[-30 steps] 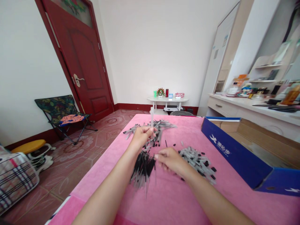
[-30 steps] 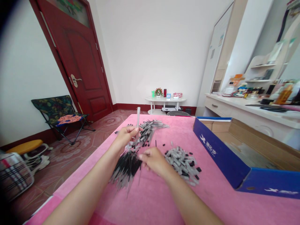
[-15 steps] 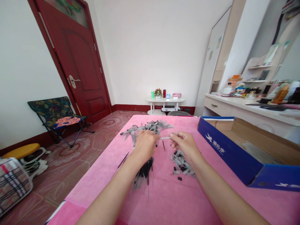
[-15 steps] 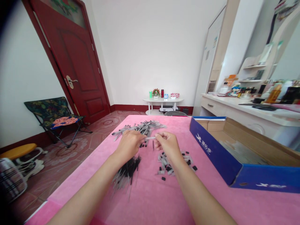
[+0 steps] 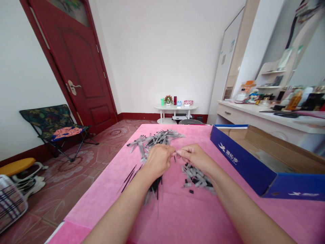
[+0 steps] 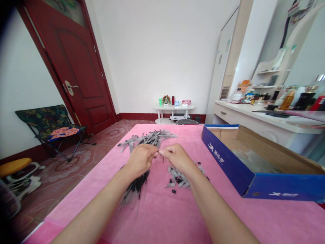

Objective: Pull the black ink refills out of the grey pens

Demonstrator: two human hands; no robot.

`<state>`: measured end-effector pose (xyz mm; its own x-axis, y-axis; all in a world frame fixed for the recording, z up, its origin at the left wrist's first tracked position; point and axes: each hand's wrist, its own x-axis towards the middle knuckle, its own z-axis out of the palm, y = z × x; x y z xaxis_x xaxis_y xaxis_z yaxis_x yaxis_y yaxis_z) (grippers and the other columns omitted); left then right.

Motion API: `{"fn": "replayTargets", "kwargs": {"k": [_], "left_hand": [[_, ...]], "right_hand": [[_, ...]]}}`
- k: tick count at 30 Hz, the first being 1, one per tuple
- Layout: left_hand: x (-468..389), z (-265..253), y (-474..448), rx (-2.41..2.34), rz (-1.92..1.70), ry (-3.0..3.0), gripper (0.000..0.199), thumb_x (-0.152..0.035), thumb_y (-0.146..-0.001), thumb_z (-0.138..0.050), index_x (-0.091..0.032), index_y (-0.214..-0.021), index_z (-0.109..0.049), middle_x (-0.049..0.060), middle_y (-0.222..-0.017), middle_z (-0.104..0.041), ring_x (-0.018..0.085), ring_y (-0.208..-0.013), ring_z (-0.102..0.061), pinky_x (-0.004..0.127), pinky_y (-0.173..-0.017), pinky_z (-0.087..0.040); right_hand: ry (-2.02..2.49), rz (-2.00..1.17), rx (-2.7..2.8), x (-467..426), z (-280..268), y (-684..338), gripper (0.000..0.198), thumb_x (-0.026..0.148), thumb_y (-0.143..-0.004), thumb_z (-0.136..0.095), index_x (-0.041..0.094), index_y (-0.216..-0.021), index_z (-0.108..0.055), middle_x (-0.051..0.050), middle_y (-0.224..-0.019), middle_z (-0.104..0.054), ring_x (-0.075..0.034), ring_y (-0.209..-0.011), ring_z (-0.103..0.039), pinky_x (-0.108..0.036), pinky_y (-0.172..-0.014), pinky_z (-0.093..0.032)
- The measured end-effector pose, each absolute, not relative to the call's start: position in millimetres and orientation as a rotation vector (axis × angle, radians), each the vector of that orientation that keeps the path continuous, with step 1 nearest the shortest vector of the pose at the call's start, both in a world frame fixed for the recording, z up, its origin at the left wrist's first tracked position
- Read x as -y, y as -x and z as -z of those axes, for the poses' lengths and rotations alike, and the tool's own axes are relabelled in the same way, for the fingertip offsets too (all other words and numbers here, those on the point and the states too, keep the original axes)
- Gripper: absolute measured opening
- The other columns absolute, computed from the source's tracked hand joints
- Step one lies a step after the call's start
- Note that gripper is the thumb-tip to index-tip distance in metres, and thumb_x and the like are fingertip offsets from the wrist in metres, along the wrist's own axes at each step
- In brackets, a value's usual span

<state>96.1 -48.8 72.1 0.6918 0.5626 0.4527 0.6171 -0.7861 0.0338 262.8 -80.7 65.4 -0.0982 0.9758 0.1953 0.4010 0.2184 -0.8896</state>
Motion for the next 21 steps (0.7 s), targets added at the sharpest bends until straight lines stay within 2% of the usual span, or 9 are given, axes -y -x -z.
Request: {"fn": "replayTargets", "kwargs": {"k": [3,6,9,11,13,16,18,21], "left_hand": [[48.2,-70.1,-94.4,1.042,0.728,2.818,0.023,-0.025,-0.083,-0.038,-0.019,-0.072,-0.058,0.003,-0.066,-0.058,0.017,-0.066,-0.053,0.025,-0.057,-0.026],[42.4,-68.0,-89.2,1.125,0.796,2.897,0.025,-0.029,-0.083,-0.040,-0.020,-0.067,-0.057,0.000,-0.058,-0.054,0.015,-0.058,-0.050,0.023,-0.054,-0.023],[27.7,-66.1,-77.5,1.212,0.911,3.105,0.030,-0.035,-0.081,-0.042,-0.018,-0.060,-0.055,-0.002,-0.051,-0.047,0.012,-0.052,-0.044,0.022,-0.051,-0.022],[15.4,-65.4,-67.9,1.306,1.092,3.274,0.036,-0.040,-0.081,-0.041,-0.016,-0.057,-0.052,-0.003,-0.047,-0.039,0.009,-0.045,-0.036,0.021,-0.047,-0.021],[5.5,-65.6,-61.1,1.420,1.428,3.410,0.039,-0.045,-0.081,-0.040,-0.015,-0.058,-0.050,-0.006,-0.043,-0.029,0.007,-0.039,-0.025,0.020,-0.043,-0.017],[1.8,-67.5,-61.2,1.476,2.144,3.503,0.031,-0.043,-0.079,-0.045,-0.015,-0.067,-0.050,-0.008,-0.043,-0.026,0.004,-0.035,-0.019,0.018,-0.038,-0.016],[6.2,-69.2,-66.7,1.511,2.519,3.471,0.022,-0.036,-0.078,-0.049,-0.014,-0.074,-0.050,-0.005,-0.047,-0.038,0.005,-0.035,-0.031,0.017,-0.038,-0.025],[16.0,-70.9,-75.7,1.749,2.699,3.417,0.013,-0.026,-0.080,-0.048,-0.013,-0.080,-0.050,0.006,-0.064,-0.059,0.012,-0.051,-0.056,0.023,-0.050,-0.044]], "right_hand": [[1.349,-0.517,1.816,81.4,-68.5,-260.0,0.040,0.039,-0.076,-0.050,0.015,-0.045,-0.041,0.005,-0.044,-0.034,-0.006,-0.044,-0.032,-0.018,-0.044,-0.025],[1.385,-0.258,1.963,86.1,-75.6,-256.0,0.035,0.035,-0.079,-0.047,0.016,-0.051,-0.051,0.002,-0.050,-0.049,-0.009,-0.051,-0.043,-0.019,-0.050,-0.029],[1.339,-0.074,2.010,92.7,-88.3,-262.5,0.028,0.033,-0.080,-0.047,0.017,-0.062,-0.061,-0.002,-0.064,-0.061,-0.012,-0.063,-0.053,-0.020,-0.060,-0.036],[1.306,0.042,1.878,96.2,-98.6,-277.1,0.022,0.031,-0.079,-0.049,0.018,-0.072,-0.065,-0.003,-0.073,-0.063,-0.014,-0.069,-0.056,-0.022,-0.065,-0.038],[1.331,0.113,1.636,97.6,-107.0,-297.9,0.022,0.032,-0.079,-0.048,0.018,-0.080,-0.064,-0.003,-0.072,-0.063,-0.014,-0.066,-0.055,-0.022,-0.063,-0.040],[1.487,-0.033,1.490,95.0,-107.5,-328.4,0.025,0.037,-0.077,-0.049,0.016,-0.078,-0.063,-0.003,-0.063,-0.059,-0.012,-0.053,-0.052,-0.021,-0.051,-0.039],[1.630,-0.296,1.597,91.6,-98.6,-341.2,0.024,0.035,-0.073,-0.052,0.015,-0.069,-0.063,-0.003,-0.058,-0.059,-0.011,-0.047,-0.050,-0.021,-0.046,-0.038],[1.790,-0.661,1.783,87.0,-79.7,-347.3,0.018,0.029,-0.068,-0.054,0.014,-0.060,-0.061,-0.003,-0.053,-0.059,-0.012,-0.046,-0.052,-0.021,-0.044,-0.038]]}}
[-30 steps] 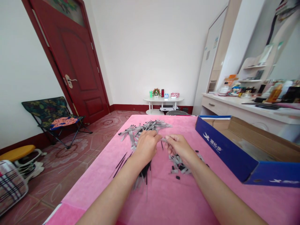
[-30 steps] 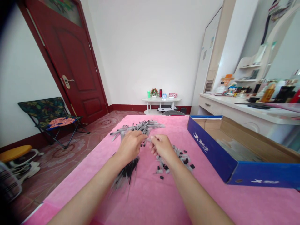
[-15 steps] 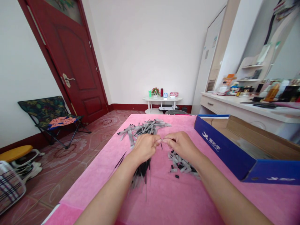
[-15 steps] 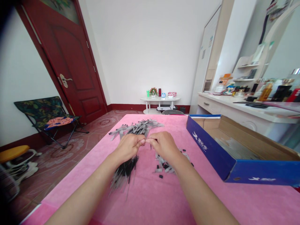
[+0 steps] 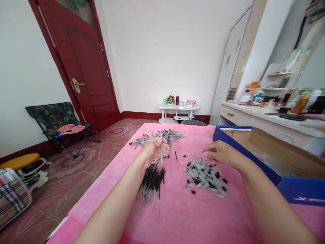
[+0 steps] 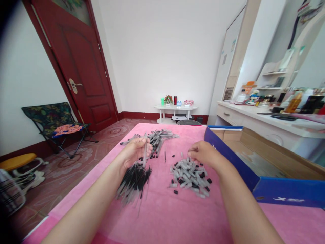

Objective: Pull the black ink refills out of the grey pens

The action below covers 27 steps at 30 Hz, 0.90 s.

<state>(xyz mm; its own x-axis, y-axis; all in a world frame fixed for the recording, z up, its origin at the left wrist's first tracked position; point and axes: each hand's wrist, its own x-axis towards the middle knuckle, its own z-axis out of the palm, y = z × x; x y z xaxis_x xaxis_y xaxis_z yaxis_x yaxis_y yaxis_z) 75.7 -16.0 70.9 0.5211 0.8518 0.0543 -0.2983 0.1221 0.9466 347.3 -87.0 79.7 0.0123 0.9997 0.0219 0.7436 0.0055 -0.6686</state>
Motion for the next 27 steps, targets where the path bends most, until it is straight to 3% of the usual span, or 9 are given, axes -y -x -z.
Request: {"fn": "replayTargets", "kwargs": {"k": [2,5,8,12,17,23,27], "left_hand": [[21.2,-71.2,-79.9,-0.582,-0.881,-1.097,0.010,-0.021,-0.082,-0.044,-0.012,-0.082,-0.049,0.012,-0.074,-0.064,0.017,-0.065,-0.063,0.029,-0.062,-0.049],[26.0,-70.6,-84.7,-0.496,-0.857,-1.047,0.010,-0.017,-0.084,-0.040,-0.012,-0.085,-0.048,0.017,-0.087,-0.065,0.021,-0.080,-0.064,0.035,-0.075,-0.048],[29.5,-68.8,-89.6,-0.429,-0.872,-1.001,0.010,-0.016,-0.085,-0.040,-0.012,-0.085,-0.048,0.019,-0.098,-0.063,0.023,-0.090,-0.062,0.040,-0.084,-0.045],[34.8,-65.6,-97.4,-0.382,-0.946,-0.937,0.008,-0.017,-0.085,-0.041,-0.013,-0.084,-0.047,0.019,-0.106,-0.061,0.024,-0.099,-0.058,0.042,-0.091,-0.040],[40.3,-62.5,-105.9,-0.304,-1.020,-0.928,0.008,-0.022,-0.084,-0.045,-0.015,-0.088,-0.048,0.014,-0.114,-0.057,0.022,-0.101,-0.057,0.040,-0.090,-0.040],[33.3,-60.4,-100.8,-0.585,-1.017,-1.100,0.027,-0.032,-0.080,-0.053,-0.015,-0.101,-0.054,0.015,-0.109,-0.060,0.022,-0.092,-0.061,0.033,-0.078,-0.047],[19.8,-58.5,-90.0,-0.689,-1.055,-1.052,0.026,-0.026,-0.077,-0.056,-0.015,-0.100,-0.055,0.014,-0.106,-0.062,0.018,-0.084,-0.063,0.026,-0.068,-0.048]], "right_hand": [[1.862,-0.721,1.894,85.2,-71.1,-346.2,0.015,0.026,-0.065,-0.057,0.014,-0.058,-0.063,-0.002,-0.052,-0.059,-0.013,-0.047,-0.054,-0.021,-0.046,-0.037],[1.930,-0.558,2.012,84.5,-71.6,-339.7,0.013,0.027,-0.062,-0.060,0.015,-0.057,-0.065,-0.001,-0.051,-0.059,-0.013,-0.051,-0.054,-0.021,-0.048,-0.036],[1.838,-0.398,2.011,86.8,-84.0,-323.4,0.021,0.033,-0.068,-0.056,0.016,-0.059,-0.065,-0.001,-0.053,-0.059,-0.013,-0.053,-0.053,-0.022,-0.049,-0.034],[1.510,-0.540,1.923,94.0,-95.0,-285.4,0.022,0.032,-0.072,-0.053,0.015,-0.077,-0.066,-0.002,-0.068,-0.063,-0.014,-0.062,-0.056,-0.022,-0.055,-0.040],[1.343,-0.560,1.854,97.3,-88.1,-250.3,0.031,0.023,-0.069,-0.056,0.017,-0.099,-0.059,-0.001,-0.072,-0.063,-0.012,-0.059,-0.056,-0.020,-0.054,-0.041],[1.730,-0.070,1.691,96.3,-105.2,-297.6,0.026,0.028,-0.068,-0.055,0.020,-0.092,-0.064,-0.004,-0.075,-0.066,-0.015,-0.066,-0.058,-0.023,-0.058,-0.040],[2.220,0.361,1.271,106.6,-117.9,-363.7,0.032,0.040,-0.068,-0.052,0.022,-0.092,-0.067,-0.012,-0.083,-0.066,-0.025,-0.075,-0.059,-0.030,-0.056,-0.036]]}}
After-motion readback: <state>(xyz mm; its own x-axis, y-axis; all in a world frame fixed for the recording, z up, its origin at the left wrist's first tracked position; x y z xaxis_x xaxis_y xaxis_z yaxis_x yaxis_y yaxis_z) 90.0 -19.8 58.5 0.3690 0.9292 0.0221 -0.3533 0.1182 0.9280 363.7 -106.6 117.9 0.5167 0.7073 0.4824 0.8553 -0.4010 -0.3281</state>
